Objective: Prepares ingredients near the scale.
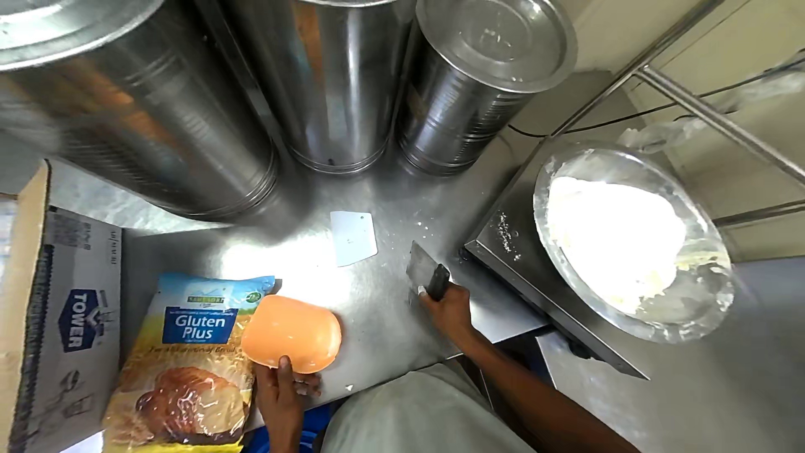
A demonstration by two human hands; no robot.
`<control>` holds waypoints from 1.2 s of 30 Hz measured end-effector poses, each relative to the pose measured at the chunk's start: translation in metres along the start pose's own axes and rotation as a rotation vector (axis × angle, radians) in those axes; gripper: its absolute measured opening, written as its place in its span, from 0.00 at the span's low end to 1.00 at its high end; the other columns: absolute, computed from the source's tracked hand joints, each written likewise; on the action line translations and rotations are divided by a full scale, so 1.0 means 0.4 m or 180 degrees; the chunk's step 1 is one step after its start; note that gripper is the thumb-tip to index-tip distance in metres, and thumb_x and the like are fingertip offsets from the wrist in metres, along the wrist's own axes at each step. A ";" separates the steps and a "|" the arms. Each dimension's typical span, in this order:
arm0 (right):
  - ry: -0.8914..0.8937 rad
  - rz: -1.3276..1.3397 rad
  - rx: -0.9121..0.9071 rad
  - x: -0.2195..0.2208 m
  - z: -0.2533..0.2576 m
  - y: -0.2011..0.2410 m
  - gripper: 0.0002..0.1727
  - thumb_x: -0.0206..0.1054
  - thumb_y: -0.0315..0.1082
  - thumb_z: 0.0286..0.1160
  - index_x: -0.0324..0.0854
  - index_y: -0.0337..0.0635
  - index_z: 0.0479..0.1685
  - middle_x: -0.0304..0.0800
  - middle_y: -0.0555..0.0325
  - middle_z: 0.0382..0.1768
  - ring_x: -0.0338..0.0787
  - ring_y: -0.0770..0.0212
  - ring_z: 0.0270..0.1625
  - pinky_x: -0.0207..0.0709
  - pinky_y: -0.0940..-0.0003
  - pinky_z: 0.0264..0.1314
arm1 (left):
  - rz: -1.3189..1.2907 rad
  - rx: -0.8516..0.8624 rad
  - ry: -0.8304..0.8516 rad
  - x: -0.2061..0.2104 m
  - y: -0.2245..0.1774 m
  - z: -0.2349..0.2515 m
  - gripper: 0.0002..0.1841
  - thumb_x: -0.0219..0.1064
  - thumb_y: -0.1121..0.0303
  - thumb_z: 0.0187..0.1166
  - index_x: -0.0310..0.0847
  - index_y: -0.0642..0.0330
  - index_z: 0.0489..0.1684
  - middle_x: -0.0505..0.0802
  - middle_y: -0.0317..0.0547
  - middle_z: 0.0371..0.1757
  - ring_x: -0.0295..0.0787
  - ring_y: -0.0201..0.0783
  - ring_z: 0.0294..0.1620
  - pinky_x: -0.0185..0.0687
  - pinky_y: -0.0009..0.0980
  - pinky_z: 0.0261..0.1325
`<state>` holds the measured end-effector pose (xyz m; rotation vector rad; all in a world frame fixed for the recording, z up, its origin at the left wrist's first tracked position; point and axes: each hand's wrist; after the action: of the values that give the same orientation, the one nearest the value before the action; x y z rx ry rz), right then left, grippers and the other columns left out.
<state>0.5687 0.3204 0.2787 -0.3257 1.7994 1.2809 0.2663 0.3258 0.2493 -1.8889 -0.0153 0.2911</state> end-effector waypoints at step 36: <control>0.0674 -0.0049 -0.0085 -0.110 -0.039 -0.087 0.15 0.78 0.38 0.65 0.89 0.31 0.33 0.91 0.46 0.27 0.92 0.51 0.33 0.84 0.51 0.43 | -0.0037 0.0082 0.0153 -0.010 0.005 0.007 0.21 0.44 0.64 0.91 0.64 0.74 0.71 0.86 0.34 0.23 0.85 0.28 0.15 0.87 0.27 0.18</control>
<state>0.6086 0.2803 0.2921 -0.5052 1.9535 1.3004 0.2615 0.3272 0.2475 -1.8690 0.0100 0.2369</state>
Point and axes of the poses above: each hand's wrist, its own z-axis towards the middle knuckle, its own x-axis out of the palm, y = z × x
